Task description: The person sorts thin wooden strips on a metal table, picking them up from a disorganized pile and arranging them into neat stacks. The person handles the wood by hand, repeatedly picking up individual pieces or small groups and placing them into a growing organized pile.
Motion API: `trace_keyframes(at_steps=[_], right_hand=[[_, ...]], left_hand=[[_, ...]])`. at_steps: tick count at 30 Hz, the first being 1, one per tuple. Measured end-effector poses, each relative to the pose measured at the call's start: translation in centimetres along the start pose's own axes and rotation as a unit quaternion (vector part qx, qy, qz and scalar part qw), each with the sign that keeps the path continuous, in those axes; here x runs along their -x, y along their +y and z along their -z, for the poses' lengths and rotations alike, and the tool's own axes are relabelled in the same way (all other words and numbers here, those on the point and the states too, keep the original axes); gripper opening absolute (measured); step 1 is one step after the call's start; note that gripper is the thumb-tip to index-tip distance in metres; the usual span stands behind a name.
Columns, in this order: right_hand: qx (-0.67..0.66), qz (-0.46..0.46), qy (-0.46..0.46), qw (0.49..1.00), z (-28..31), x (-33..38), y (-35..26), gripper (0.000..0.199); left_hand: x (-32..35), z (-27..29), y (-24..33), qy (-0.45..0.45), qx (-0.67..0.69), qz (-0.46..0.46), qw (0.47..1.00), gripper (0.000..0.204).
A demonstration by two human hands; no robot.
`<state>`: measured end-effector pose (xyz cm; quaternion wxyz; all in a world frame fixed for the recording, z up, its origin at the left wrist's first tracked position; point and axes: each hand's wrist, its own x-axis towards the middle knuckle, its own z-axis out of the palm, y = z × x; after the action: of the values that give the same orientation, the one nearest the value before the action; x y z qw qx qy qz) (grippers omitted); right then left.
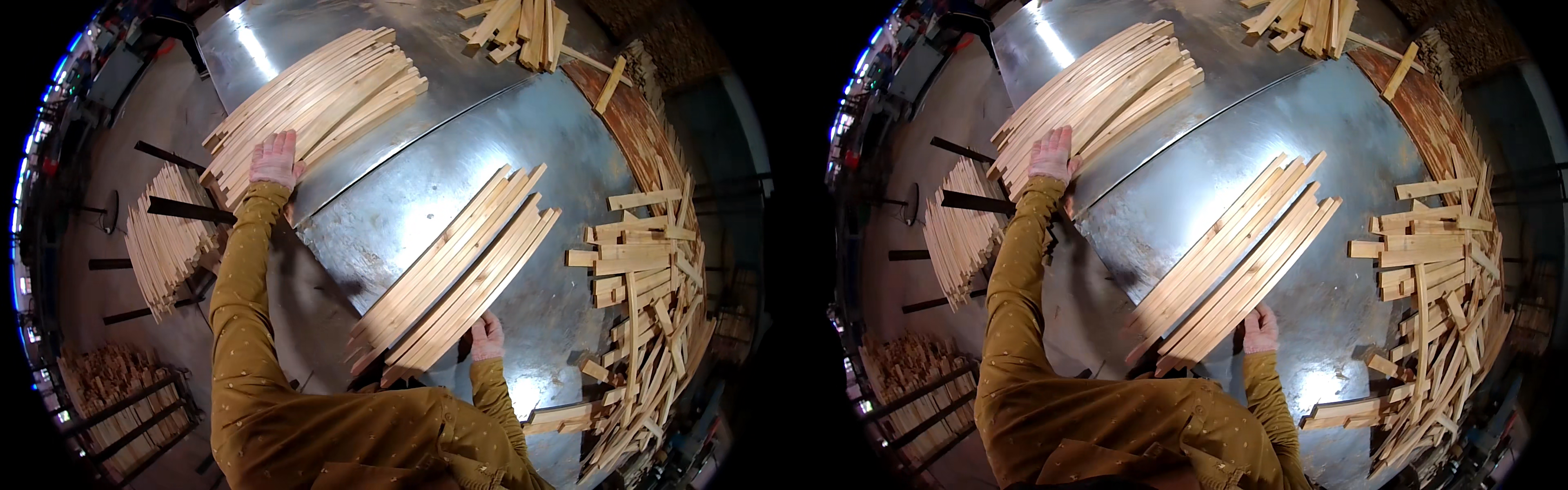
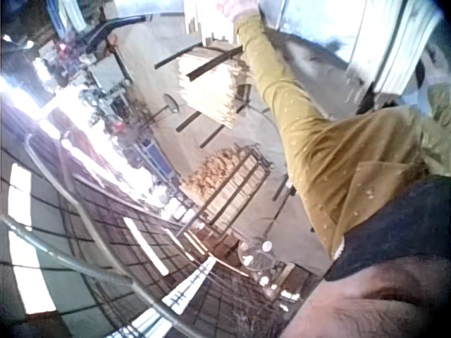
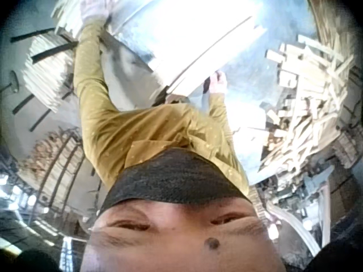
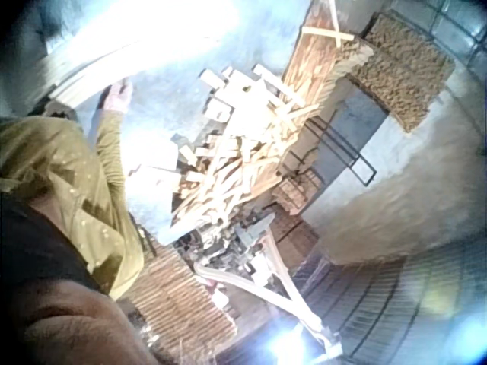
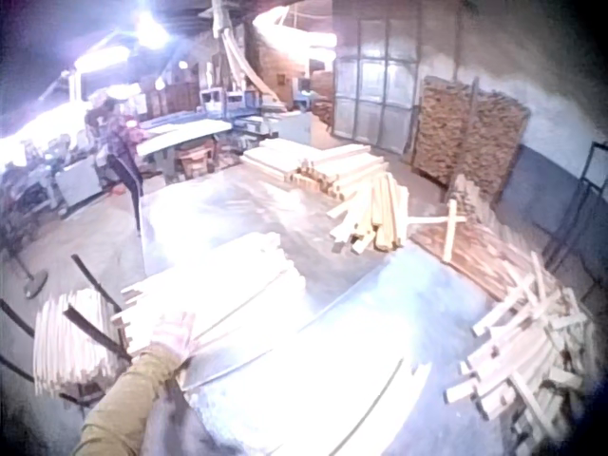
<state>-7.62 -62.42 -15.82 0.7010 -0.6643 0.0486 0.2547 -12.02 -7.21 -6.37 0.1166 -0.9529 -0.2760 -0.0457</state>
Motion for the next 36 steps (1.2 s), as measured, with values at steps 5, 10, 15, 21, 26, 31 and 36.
trace_keyframes(at_steps=[5,10,15,21,26,31,36], right_hand=[[0.022,-0.009,0.009,1.0,0.2,-0.1,0.1,0.028],[0.004,-0.026,0.012,1.0,-1.0,0.5,-1.6,0.027],[0.03,-0.002,-0.042,0.999,0.0,-0.3,-1.5,0.032],[0.447,0.202,0.194,0.85,0.1,-5.2,-7.1,0.041],[0.539,0.039,0.125,0.832,-2.0,-12.4,-9.2,0.091],[-0.076,-0.023,0.135,0.988,-6.1,-8.5,-10.0,0.074],[-0.099,0.369,0.016,0.924,-3.2,-10.8,-21.4,0.053]], left_hand=[[0.1,-1.9,0.1,0.028,0.044,0.025,0.998,0.065],[-0.6,-1.4,-0.3,-0.016,0.069,0.049,0.996,0.058],[-2.4,-1.2,2.4,0.122,-0.041,0.004,0.992,0.057],[0.9,-1.6,15.9,0.05,0.332,-0.14,0.931,0.057],[1.7,0.4,32.6,-0.192,0.288,-0.222,0.911,0.09],[3.5,0.6,32.1,-0.317,0.67,-0.041,0.67,0.092],[-3.4,15.9,32.3,-0.131,0.677,-0.181,0.701,0.087]])
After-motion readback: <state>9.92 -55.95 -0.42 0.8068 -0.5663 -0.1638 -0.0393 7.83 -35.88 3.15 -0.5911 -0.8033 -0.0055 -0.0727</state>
